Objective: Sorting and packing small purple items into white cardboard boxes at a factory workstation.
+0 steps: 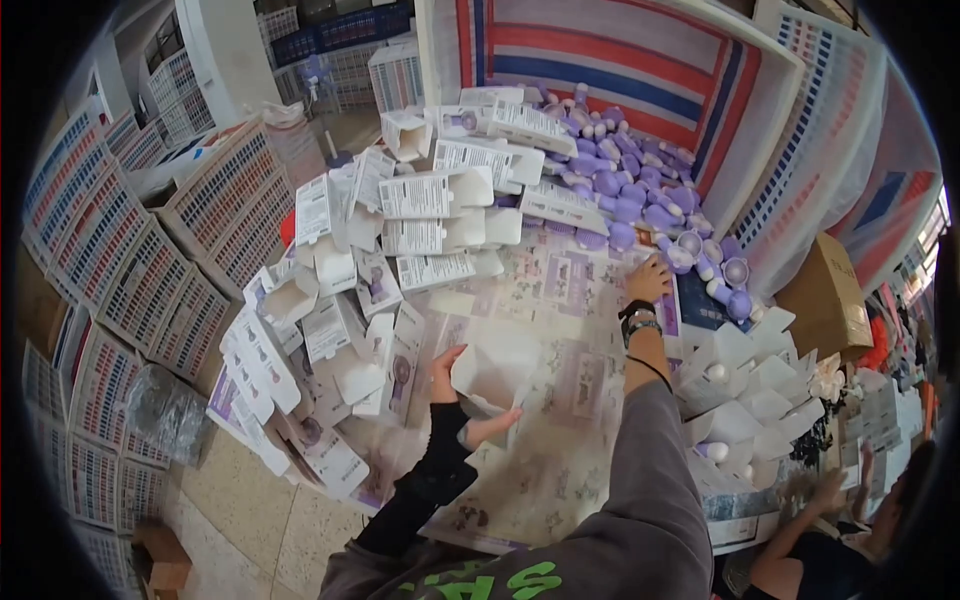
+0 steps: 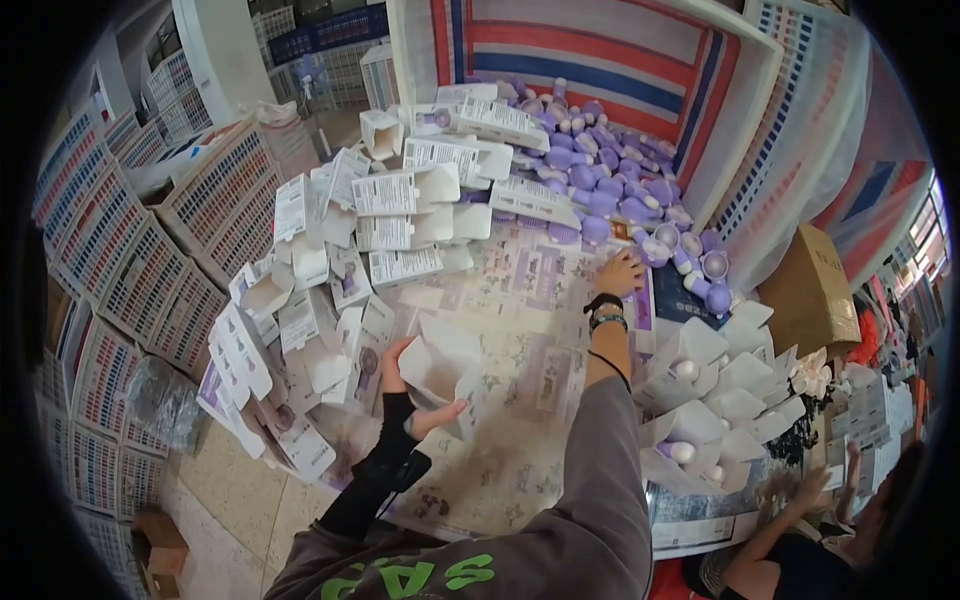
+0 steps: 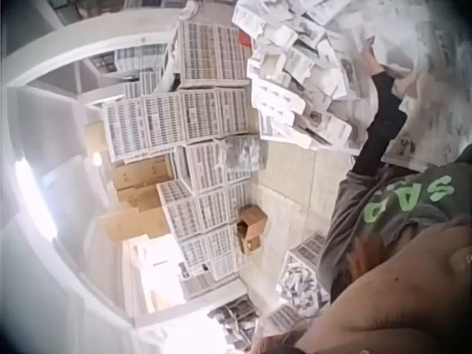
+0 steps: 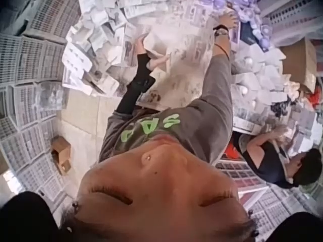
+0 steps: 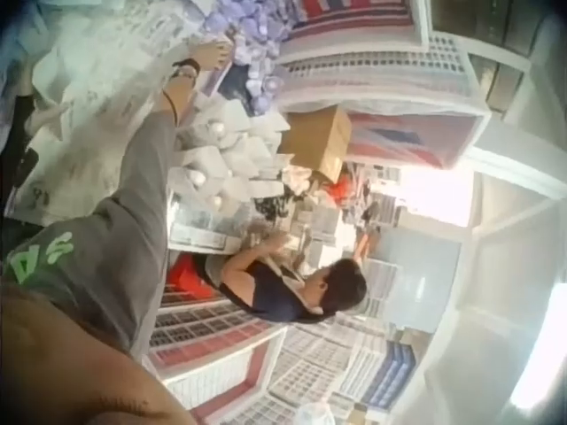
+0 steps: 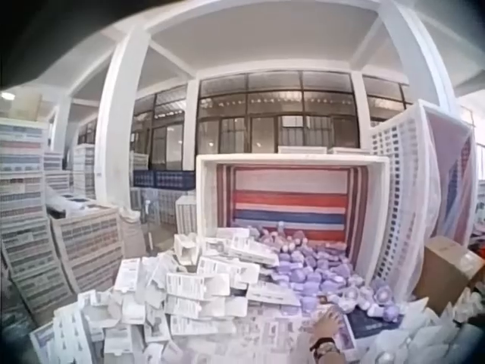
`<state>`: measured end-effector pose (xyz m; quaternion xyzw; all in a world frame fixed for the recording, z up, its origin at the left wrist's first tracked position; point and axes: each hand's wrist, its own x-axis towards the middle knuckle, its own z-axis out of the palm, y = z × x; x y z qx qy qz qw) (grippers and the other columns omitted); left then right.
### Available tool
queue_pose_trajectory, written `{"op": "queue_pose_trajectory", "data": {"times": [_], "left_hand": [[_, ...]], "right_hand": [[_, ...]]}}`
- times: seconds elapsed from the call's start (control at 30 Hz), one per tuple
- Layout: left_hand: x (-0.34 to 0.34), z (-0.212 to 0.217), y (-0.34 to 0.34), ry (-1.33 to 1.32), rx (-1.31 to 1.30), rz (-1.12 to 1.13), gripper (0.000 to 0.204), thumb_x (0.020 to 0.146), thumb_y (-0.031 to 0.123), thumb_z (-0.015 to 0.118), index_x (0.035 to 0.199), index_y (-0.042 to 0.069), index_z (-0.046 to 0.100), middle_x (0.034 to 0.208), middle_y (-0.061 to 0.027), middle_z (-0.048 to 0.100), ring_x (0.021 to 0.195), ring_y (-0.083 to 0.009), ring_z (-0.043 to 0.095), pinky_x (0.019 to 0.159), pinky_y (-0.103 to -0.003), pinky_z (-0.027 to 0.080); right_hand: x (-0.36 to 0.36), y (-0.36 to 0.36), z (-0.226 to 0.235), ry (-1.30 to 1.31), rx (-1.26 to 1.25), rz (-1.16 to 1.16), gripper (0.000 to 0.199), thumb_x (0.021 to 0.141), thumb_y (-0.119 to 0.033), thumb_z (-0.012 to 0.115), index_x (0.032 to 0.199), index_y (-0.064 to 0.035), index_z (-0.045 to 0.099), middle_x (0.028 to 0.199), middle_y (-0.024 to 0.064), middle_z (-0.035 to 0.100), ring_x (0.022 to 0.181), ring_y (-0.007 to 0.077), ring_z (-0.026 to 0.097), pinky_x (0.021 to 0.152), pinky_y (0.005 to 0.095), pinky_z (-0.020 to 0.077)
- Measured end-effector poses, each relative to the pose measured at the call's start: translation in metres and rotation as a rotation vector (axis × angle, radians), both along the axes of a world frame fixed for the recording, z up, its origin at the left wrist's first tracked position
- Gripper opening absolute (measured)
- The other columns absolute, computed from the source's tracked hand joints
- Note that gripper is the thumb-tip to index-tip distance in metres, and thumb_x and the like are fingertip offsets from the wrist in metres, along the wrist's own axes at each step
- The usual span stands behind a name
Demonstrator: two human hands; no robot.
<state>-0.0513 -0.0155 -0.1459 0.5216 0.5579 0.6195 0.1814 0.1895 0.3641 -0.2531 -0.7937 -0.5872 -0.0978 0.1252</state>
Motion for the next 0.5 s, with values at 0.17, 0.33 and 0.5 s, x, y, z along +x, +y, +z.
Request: {"op": "queue_pose_trajectory", "data": {"times": [0.17,0.33,0.5], "left_hand": [[0.021,-0.021,0.011,0.015,0.022,0.098,0.093,0.052,0.028,0.085,0.125,-0.002,0.036,0.117,-0.0179,0.044,0.107,-0.0273,0.048,0.093,-0.04,0.039],[0.029,-0.028,0.003,-0.044,0.056,0.088,0.096,0.052,0.026,0.087,0.126,-0.001,0.032,0.118,-0.017,0.043,0.109,-0.0262,0.046,0.093,-0.039,0.039],[0.057,-0.031,-0.013,-0.066,0.063,0.084,0.097,0.054,0.023,0.087,0.127,0.003,0.028,0.117,-0.0158,0.041,0.109,-0.0244,0.046,0.091,-0.038,0.041]], "right_hand": [[0.035,-0.004,0.028,0.059,-0.686,0.295,0.058,0.062,-0.022,0.073,0.114,-0.0017,0.056,0.101,0.0179,0.062,0.086,0.0289,0.063,0.072,0.0414,0.0504],[-0.023,-0.143,0.113,1.182,0.026,0.817,0.035,0.082,-0.022,0.063,0.105,0.0029,0.058,0.091,0.0112,0.064,0.079,0.0165,0.06,0.07,0.0283,0.0471],[-0.042,-0.33,0.209,1.759,0.473,1.313,0.036,0.086,-0.02,0.062,0.11,0.0032,0.048,0.101,0.0149,0.059,0.093,0.0299,0.061,0.09,0.0446,0.0464]]}}
